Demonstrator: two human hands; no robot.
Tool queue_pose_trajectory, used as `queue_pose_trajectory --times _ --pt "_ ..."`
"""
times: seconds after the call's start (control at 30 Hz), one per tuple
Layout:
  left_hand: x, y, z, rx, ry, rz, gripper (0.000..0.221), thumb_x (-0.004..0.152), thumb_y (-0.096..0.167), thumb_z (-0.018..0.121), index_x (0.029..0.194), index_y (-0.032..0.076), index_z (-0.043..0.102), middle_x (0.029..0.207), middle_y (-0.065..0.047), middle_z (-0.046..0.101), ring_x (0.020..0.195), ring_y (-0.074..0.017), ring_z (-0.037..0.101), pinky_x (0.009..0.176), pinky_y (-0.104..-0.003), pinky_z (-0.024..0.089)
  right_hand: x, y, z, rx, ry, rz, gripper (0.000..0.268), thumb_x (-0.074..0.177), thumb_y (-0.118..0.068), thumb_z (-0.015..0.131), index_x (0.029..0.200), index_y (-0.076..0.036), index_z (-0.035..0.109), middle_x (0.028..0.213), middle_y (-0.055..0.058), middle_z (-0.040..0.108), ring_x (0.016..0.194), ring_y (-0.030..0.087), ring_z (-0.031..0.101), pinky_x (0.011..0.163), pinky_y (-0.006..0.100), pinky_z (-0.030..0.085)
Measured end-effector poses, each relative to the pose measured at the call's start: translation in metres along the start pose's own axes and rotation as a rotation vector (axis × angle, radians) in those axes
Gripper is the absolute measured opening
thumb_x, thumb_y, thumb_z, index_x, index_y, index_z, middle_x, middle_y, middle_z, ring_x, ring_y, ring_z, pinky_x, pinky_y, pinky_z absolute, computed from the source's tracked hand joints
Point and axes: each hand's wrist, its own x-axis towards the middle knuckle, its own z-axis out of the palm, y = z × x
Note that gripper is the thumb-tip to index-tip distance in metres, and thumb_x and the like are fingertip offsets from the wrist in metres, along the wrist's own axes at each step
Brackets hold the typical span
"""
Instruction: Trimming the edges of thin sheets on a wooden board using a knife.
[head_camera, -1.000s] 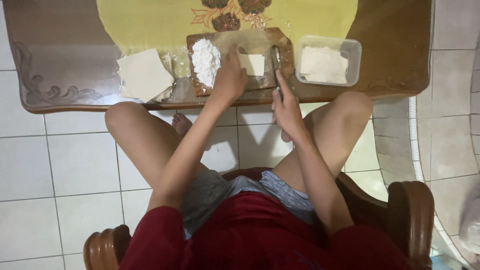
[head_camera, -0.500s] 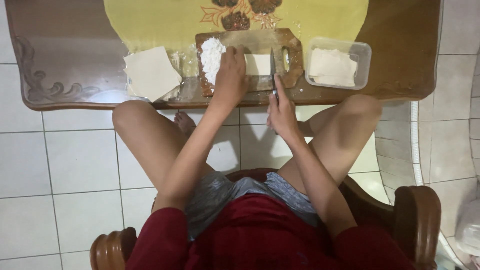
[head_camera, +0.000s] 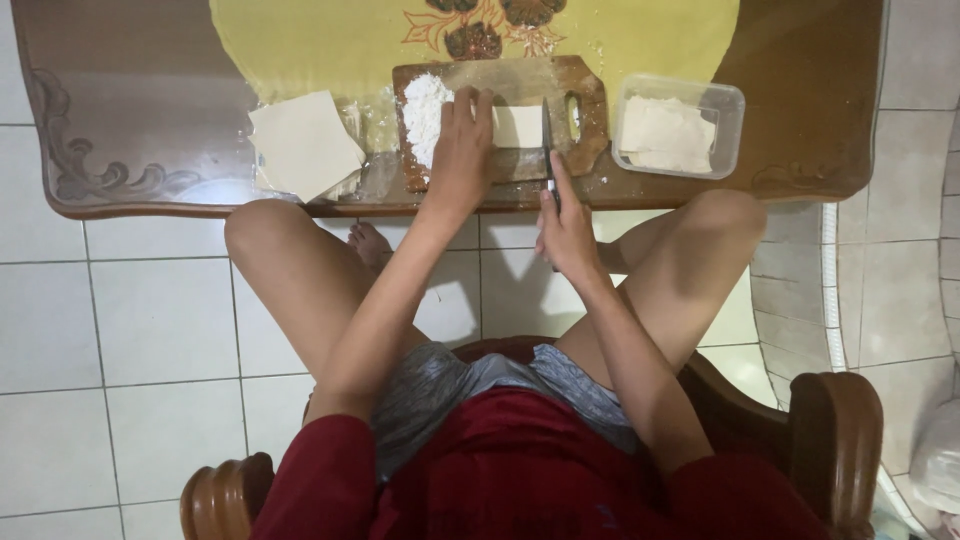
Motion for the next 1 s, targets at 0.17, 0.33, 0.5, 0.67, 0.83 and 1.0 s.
queue_pose_trajectory --times 0.17,0.33,0.5,0.67,0.83,1.0 --pt "0.0 0.0 0.0 -0.023 -0.013 -0.019 0.081 0.054 -0.039 0.052 0.126 -0.002 0.05 0.129 -0.023 0.047 0.11 -0.0371 0.05 0.078 -0.041 0.055 -0.001 0.0 0.0 0.032 -0.007 0.052 0.055 0.107 -0.023 0.034 0.161 -0.028 0.024 0.057 0.005 0.05 0.042 0.017 0.056 0.043 0.032 0.049" --pt "-0.002 -0.003 0.004 0.028 -0.015 0.012 0.077 0.054 -0.038 0.055 0.123 -0.004 0.053 0.127 -0.02 0.046 0.108 -0.0361 0.05 0.07 -0.038 0.055 -0.004 0.0 0.002 0.05 -0.008 0.064 0.055 0.107 -0.024 0.034 0.161 -0.03 0.024 0.061 0.005 0.049 0.042 0.017 0.055 0.036 0.031 0.046" --pt "-0.017 -0.002 0.019 0.29 -0.141 0.131 0.053 0.069 -0.011 0.082 0.12 0.0 0.069 0.124 -0.017 0.061 0.118 -0.0342 0.058 0.089 -0.043 0.057 -0.005 -0.002 0.013 -0.001 -0.042 -0.092 0.053 0.111 -0.011 0.028 0.162 -0.014 0.015 0.074 0.004 0.056 0.05 0.009 0.06 0.036 0.019 0.05" --pt "-0.025 0.017 0.002 0.325 -0.151 0.112 0.05 0.08 -0.001 0.078 0.129 -0.001 0.065 0.132 -0.018 0.06 0.124 -0.0334 0.055 0.095 -0.043 0.054 0.01 0.01 0.033 -0.118 -0.1 -0.149 0.056 0.109 -0.007 0.031 0.162 -0.016 0.015 0.074 0.016 0.063 0.049 0.021 0.065 0.037 0.029 0.054" --pt "-0.03 0.019 0.004 0.341 -0.09 0.145 0.045 0.086 0.003 0.07 0.13 -0.004 0.064 0.134 -0.021 0.059 0.125 -0.0362 0.053 0.104 -0.046 0.045 0.02 0.02 0.044 -0.091 -0.111 -0.201 0.062 0.104 0.004 0.03 0.161 -0.011 0.011 0.102 0.041 0.066 0.052 0.024 0.067 0.039 0.03 0.059" --pt "-0.027 0.017 0.004 0.339 -0.17 0.123 0.044 0.088 0.003 0.068 0.131 -0.005 0.063 0.14 -0.021 0.055 0.13 -0.0359 0.05 0.108 -0.045 0.043 0.033 0.03 0.057 -0.127 -0.064 -0.196 0.056 0.101 0.001 0.033 0.156 -0.003 0.025 0.1 0.036 0.068 0.05 0.03 0.069 0.032 0.035 0.057"
